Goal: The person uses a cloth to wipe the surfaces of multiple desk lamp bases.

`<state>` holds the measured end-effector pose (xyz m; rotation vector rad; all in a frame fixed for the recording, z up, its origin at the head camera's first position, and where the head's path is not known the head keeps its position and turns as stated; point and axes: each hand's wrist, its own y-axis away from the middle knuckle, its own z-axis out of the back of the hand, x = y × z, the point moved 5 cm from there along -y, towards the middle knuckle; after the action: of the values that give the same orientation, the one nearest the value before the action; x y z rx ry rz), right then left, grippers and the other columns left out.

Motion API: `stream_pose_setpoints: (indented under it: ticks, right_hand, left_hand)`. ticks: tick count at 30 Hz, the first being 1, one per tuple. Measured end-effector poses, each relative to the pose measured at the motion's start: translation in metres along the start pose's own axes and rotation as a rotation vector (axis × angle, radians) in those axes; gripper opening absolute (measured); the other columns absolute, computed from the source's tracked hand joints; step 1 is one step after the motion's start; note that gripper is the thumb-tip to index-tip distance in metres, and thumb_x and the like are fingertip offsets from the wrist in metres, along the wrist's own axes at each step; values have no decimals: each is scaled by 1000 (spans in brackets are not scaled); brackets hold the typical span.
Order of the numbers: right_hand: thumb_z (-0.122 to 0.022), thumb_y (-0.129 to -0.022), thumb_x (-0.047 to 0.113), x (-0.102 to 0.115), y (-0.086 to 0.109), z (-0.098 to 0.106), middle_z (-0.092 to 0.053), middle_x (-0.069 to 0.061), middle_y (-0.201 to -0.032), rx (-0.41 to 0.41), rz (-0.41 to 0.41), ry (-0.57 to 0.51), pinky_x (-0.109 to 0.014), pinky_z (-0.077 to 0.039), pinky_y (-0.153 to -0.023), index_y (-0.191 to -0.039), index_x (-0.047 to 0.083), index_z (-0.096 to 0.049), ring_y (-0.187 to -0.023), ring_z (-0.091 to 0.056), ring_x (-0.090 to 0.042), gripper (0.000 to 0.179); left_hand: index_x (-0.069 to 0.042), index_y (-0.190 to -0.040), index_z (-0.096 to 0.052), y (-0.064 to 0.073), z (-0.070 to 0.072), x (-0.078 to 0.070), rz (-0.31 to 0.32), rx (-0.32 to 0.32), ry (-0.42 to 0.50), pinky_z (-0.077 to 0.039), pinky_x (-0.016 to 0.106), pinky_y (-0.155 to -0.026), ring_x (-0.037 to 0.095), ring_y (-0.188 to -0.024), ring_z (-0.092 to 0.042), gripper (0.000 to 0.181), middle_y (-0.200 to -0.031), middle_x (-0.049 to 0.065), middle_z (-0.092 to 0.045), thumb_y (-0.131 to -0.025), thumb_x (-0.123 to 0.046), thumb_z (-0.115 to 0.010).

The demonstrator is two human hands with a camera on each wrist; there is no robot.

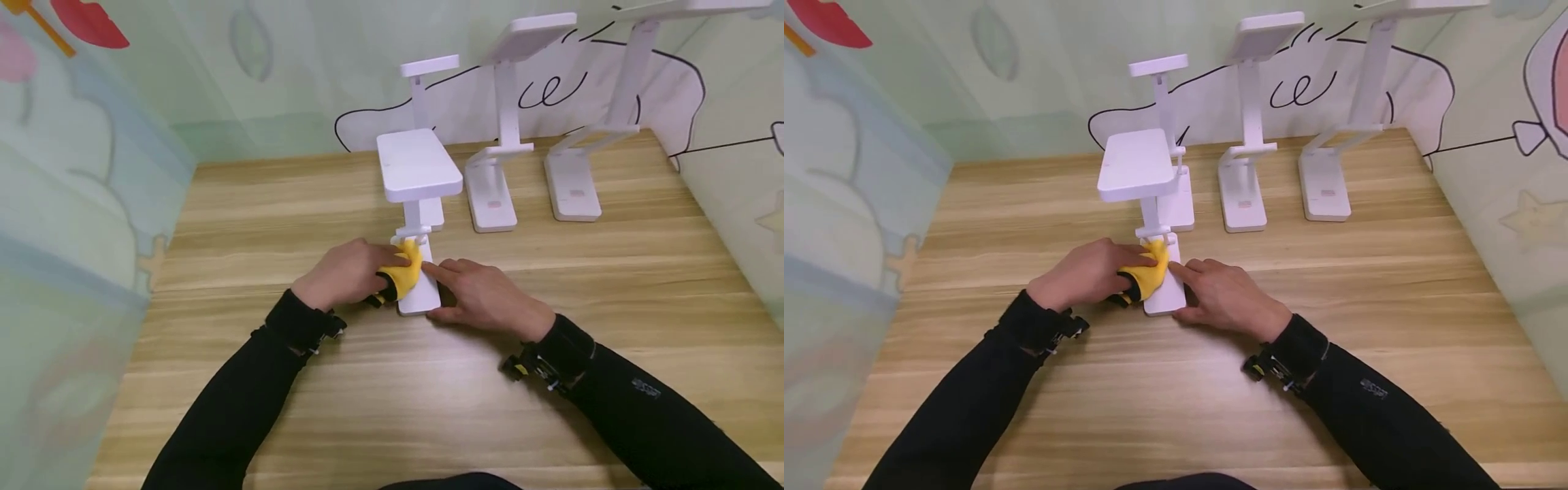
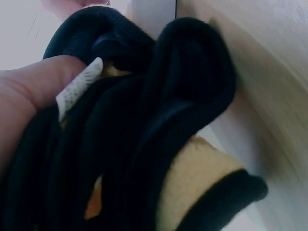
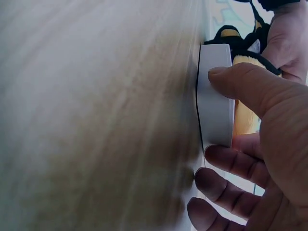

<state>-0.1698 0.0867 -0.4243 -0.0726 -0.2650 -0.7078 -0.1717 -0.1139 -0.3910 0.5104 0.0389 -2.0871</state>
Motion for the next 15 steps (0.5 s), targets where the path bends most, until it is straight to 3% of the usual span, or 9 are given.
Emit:
stream_pose_setpoints:
  ticks: [4, 7, 9, 10, 12, 15]
  right_hand:
    - [-82, -89, 48, 2, -4, -1, -70, -10, -127, 17, 0, -29, -44, -60, -83, -157, 8, -50, -108, -68, -24, 85]
    - [-83, -89, 47, 3, -7, -3, -69, -9, -127, 34, -9, -57, -44, -59, -85, -157, 9, -50, -108, -67, -23, 85]
    - [-83, -89, 46, 2, -7, -4, -68, -9, -126, 44, -15, -70, -43, -59, -85, -158, 9, -49, -107, -66, -23, 85]
    - [-83, -89, 46, 2, -7, -5, -68, -9, -125, 44, -17, -74, -43, -58, -85, -158, 9, -49, -106, -66, -22, 85]
    - [-83, -88, 45, 0, -5, -5, -68, -9, -124, 41, -20, -76, -43, -58, -84, -158, 8, -49, -105, -66, -22, 86]
    - [-84, -88, 45, -3, -2, -4, -68, -10, -125, 30, -20, -80, -43, -58, -84, -158, 7, -49, -105, -66, -23, 86]
  left_hand:
    - [-24, -140, -71, 7, 8, 7, 47, 68, 24, -54, 34, -79, 22, -124, -64, 50, -151, 1, -62, -93, -7, -66]
    - [-20, -135, -75, 11, 17, 15, 107, 170, 9, -54, 34, -83, 22, -113, -66, 48, -139, 2, -69, -91, -4, -62]
    - [-18, -131, -77, 13, 24, 24, 157, 205, -12, -54, 34, -81, 23, -104, -66, 46, -128, 4, -73, -90, -3, -61]
    - [-18, -132, -76, 13, 29, 29, 189, 200, -28, -53, 34, -81, 24, -100, -65, 47, -126, 5, -72, -91, -3, -60]
    - [-18, -136, -73, 11, 38, 38, 240, 128, -49, -55, 39, -85, 26, -102, -65, 48, -129, 7, -71, -92, -3, -60]
    - [-22, -151, -61, -4, 45, 41, 241, -16, -67, -50, 51, -106, 35, -128, -61, 57, -152, 11, -59, -97, -4, -57]
